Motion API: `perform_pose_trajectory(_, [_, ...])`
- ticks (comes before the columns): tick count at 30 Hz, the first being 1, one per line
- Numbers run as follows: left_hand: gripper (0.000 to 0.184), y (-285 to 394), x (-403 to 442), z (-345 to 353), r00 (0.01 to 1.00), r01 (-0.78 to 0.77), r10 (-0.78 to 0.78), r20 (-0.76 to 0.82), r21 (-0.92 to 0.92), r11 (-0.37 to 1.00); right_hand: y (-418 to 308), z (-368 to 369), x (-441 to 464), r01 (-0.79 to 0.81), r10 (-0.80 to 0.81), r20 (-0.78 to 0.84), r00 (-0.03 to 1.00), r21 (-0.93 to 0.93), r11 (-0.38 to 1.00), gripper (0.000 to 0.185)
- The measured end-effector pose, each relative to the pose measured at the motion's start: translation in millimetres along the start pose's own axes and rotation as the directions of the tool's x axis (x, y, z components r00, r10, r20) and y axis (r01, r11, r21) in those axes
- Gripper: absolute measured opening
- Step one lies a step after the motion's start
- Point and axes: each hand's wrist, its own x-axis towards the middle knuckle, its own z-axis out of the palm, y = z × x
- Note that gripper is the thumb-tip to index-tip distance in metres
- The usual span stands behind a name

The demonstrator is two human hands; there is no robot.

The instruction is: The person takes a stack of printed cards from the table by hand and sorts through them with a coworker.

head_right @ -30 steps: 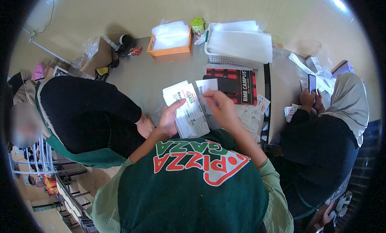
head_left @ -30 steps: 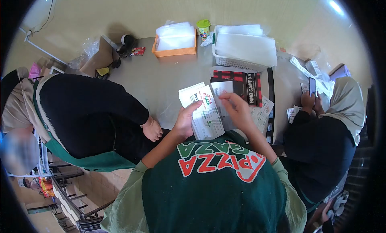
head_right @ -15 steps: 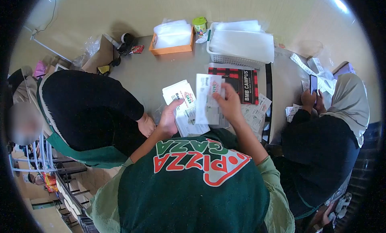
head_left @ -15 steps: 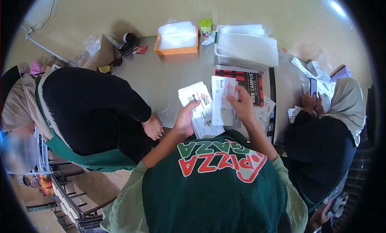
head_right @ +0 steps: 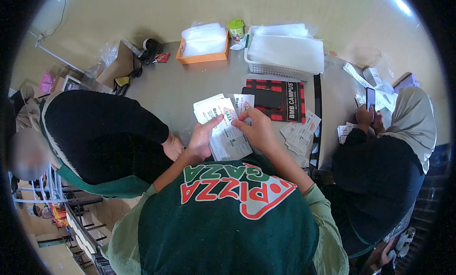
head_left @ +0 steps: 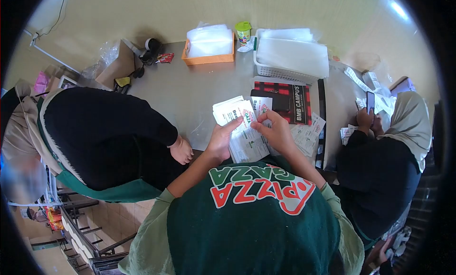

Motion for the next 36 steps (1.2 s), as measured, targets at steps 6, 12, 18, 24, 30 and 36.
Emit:
perform_pose_trajectory(6, [0.038,-6.2,6.5,-12.8,1.000,0.001,-0.001,-0.004,-0.106,0.994,33.2,-3.9,10.1,-0.148,0.146,0.026,0.989,0.178,0.973,0.016])
perform_pose_trajectory(12, [0.040,3.3,4.4,-22.4,0.995,0.022,-0.008,0.099,-0.149,0.989,48.7,-29.0,18.2,-0.187,0.180,0.072,0.981,0.594,0.782,0.052])
perform_pose_trajectory(18, [0.043,4.7,9.7,-23.2,0.953,0.074,-0.017,0.303,-0.180,0.981,53.9,-40.6,27.0,-0.294,0.130,0.271,0.954,0.750,0.592,0.074])
perform_pose_trajectory(24, [0.045,-4.9,19.0,-24.7,0.969,0.119,-0.081,0.233,-0.156,0.980,55.6,-7.5,19.7,-0.344,0.148,0.328,0.933,0.694,0.632,0.065])
perform_pose_trajectory(30, [0.047,-1.5,8.5,-35.4,0.999,0.029,-0.020,0.041,-0.220,0.975,130.9,-47.9,23.5,-0.496,0.424,0.302,0.854,0.718,0.488,0.038])
perform_pose_trajectory(36, [0.050,-3.7,9.7,-52.7,0.997,-0.050,0.059,0.043,-0.195,0.980,168.1,-18.6,20.3,-0.673,0.564,0.372,0.737,0.480,0.563,0.031])
